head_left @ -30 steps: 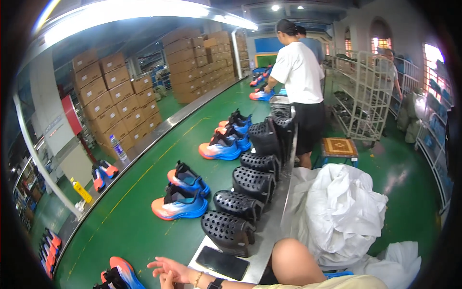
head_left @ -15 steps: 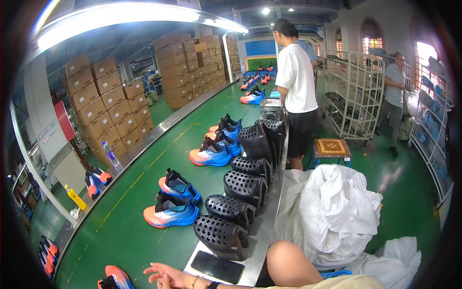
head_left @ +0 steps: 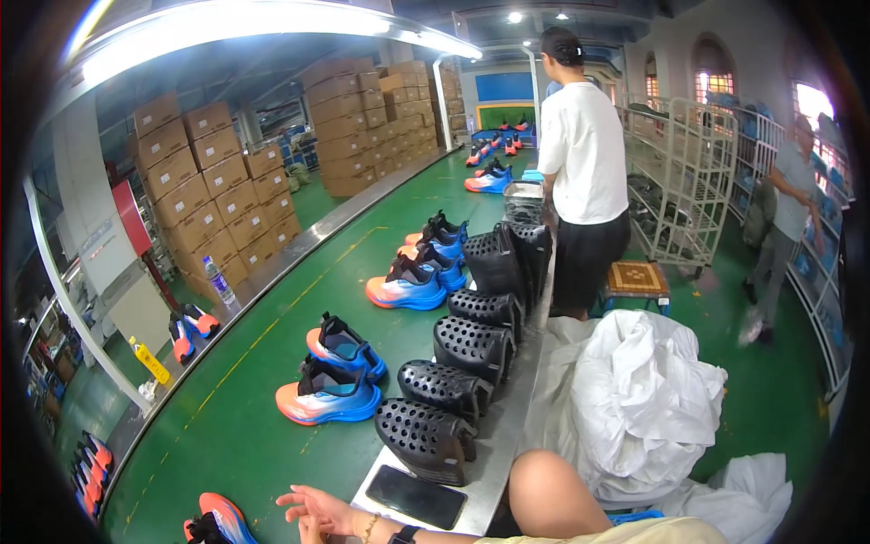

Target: Fitting black plastic shoe trees or molds into sneakers on an assembly line.

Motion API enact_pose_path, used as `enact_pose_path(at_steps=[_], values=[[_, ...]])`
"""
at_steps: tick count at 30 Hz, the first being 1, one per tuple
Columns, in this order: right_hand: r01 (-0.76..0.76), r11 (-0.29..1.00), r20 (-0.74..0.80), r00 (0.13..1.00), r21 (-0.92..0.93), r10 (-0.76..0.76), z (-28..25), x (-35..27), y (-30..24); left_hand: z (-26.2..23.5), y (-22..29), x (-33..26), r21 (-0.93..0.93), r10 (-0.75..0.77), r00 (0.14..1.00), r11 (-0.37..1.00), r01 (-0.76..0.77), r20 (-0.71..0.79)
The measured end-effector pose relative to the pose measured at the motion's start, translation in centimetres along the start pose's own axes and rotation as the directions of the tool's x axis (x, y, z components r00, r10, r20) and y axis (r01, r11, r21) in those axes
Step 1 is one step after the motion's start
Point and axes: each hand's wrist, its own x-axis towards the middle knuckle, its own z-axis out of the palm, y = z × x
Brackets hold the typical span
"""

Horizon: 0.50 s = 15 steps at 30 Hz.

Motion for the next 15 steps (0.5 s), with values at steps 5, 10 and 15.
enact_pose_path(at_steps=[5, 10, 15], values=[[-0.030, 0.999, 0.084, 0.996, -0.023, 0.031, -0.9, 0.1, 0.0, 0.4, 0.2, -0.6, -0.199, -0.023, 0.999, 0.980, 0.028, 0.029], [-0.137, 0.988, 0.046, 0.989, -0.071, 0.141, 0.5, -0.8, -0.2, 1.2, 0.1, -0.5, -0.072, -0.008, 0.999, 0.997, 0.005, -0.041], [-0.108, 0.969, -0.087, 0.992, -0.221, 0.091, 1.2, -1.2, -0.2, 2.2, 0.4, -0.4, -0.005, 0.025, 0.999, 1.000, -0.025, -0.035]])
